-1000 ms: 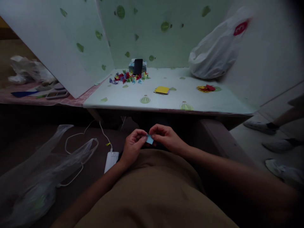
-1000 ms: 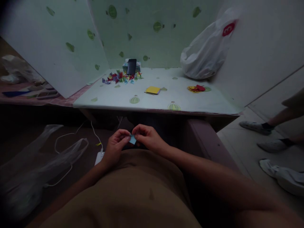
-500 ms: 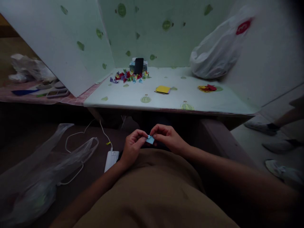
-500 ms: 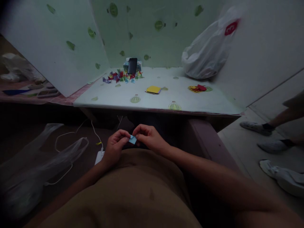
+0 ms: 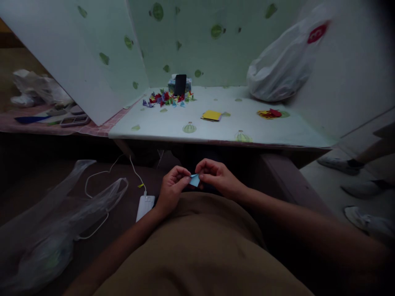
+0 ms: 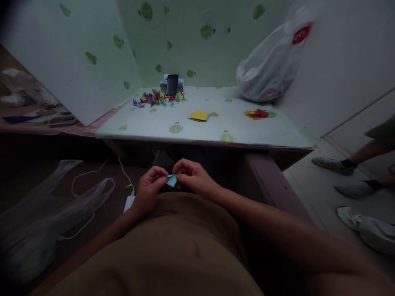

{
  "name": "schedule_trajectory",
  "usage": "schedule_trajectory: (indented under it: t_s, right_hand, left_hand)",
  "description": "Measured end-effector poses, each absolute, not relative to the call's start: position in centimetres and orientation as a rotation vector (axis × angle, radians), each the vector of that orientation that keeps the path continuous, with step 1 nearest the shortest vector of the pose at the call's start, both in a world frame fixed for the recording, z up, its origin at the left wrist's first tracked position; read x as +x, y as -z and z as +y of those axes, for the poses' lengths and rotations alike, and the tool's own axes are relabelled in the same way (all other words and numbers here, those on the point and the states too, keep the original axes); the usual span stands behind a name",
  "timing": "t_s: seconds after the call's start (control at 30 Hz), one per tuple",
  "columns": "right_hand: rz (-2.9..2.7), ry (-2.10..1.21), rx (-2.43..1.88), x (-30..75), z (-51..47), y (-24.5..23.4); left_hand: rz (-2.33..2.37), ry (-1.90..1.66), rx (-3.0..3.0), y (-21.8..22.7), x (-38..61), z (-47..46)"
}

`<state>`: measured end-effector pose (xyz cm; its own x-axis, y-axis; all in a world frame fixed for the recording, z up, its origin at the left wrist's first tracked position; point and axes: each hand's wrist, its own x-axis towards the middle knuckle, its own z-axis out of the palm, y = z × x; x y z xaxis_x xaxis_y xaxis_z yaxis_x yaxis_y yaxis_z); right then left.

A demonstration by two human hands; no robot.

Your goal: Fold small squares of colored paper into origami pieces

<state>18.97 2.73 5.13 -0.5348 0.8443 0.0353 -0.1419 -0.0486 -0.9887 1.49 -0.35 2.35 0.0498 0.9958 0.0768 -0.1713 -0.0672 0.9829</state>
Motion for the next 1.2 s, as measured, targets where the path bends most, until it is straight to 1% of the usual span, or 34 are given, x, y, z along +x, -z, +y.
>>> schedule_trajectory:
  t_s: [0.43,0.8,0.93,1.2]
  right_hand:
    - [-1.526,-1.661,-0.765,19.14,2.75,-5.41]
    - [-1.466,-1.694,-0.712,19.44,2.91,-5.19]
    - [-1.481,-1.688,-0.765,19.47,3.0,-5.24]
    - [-1.485,-1.709,-0.857,19.23,2.79,-5.01]
  left_hand:
    - [0.998,-1.273,1.195,-2.07,1.26,-0.32]
    - [1.033,-1.377,1.263,-2.34,1.22,-0.46]
    - [1.1,-1.397,1.316,-2.73,1.28,-0.63]
    - [1.07,-1.355,1.333,-2.49,1.25,-0.56]
